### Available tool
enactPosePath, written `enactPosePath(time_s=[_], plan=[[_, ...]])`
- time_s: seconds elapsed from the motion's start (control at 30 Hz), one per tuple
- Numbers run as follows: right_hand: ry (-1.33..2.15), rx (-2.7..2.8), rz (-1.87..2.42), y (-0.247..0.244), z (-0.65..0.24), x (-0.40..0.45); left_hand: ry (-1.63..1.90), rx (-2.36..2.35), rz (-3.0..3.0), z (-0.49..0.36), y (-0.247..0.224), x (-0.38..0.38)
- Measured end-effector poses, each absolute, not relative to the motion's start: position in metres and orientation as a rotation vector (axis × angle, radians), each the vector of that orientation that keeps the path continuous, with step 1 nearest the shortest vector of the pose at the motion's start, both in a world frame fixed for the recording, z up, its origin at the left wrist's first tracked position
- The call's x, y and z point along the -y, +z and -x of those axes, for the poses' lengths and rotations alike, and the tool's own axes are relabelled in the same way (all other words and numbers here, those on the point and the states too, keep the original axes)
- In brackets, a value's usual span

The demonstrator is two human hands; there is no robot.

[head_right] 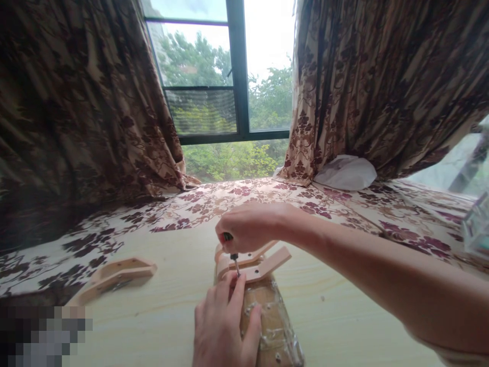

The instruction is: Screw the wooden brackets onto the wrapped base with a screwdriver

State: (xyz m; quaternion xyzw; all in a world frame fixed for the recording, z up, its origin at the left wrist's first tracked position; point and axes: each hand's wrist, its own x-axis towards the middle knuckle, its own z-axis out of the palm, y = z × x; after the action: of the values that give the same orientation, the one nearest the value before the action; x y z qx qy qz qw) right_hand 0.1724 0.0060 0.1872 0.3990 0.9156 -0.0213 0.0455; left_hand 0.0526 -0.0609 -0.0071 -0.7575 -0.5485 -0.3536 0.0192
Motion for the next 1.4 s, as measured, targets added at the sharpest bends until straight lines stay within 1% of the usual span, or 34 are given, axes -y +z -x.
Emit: enactPosePath(time_s=[0.1,0.27,0.37,0.5,0.6,0.73,0.83,1.0,1.1,1.27,1.4], plan=[[-0.066,-2.795,-1.220,0.183,-0.175,-0.007,-1.104,1.726,2.362,-0.053,-0.007,0.061],[-0.034,-2.794,-1.358,0.168,-0.178,-0.017,-1.111,1.753,2.376,-0.053,-0.007,0.060],[-0.027,-2.764,-1.363,0.174,-0.177,-0.017,-1.140,1.744,2.365,-0.054,-0.007,0.059],[-0.091,-2.763,-1.260,0.186,-0.175,-0.011,-1.161,1.728,2.349,-0.053,-0.009,0.059],[-0.080,-2.798,-1.254,0.182,-0.175,-0.010,-1.156,1.725,2.348,-0.053,-0.010,0.059],[-0.111,-2.823,-1.363,0.169,-0.175,-0.014,-1.131,1.713,2.326,-0.053,-0.012,0.058],[-0.054,-2.792,-1.409,0.170,-0.173,-0.014,-1.108,1.690,2.317,-0.052,-0.014,0.056],[-0.033,-2.755,-1.275,0.183,-0.170,-0.009,-1.107,1.677,2.308,-0.052,-0.015,0.056],[-0.023,-2.780,-1.242,0.181,-0.170,-0.009,-1.119,1.685,2.325,-0.052,-0.012,0.057],[-0.032,-2.826,-1.377,0.165,-0.172,-0.014,-1.119,1.702,2.332,-0.053,-0.009,0.059],[0.013,-2.769,-1.418,0.170,-0.173,-0.015,-1.118,1.704,2.348,-0.053,-0.010,0.059]])
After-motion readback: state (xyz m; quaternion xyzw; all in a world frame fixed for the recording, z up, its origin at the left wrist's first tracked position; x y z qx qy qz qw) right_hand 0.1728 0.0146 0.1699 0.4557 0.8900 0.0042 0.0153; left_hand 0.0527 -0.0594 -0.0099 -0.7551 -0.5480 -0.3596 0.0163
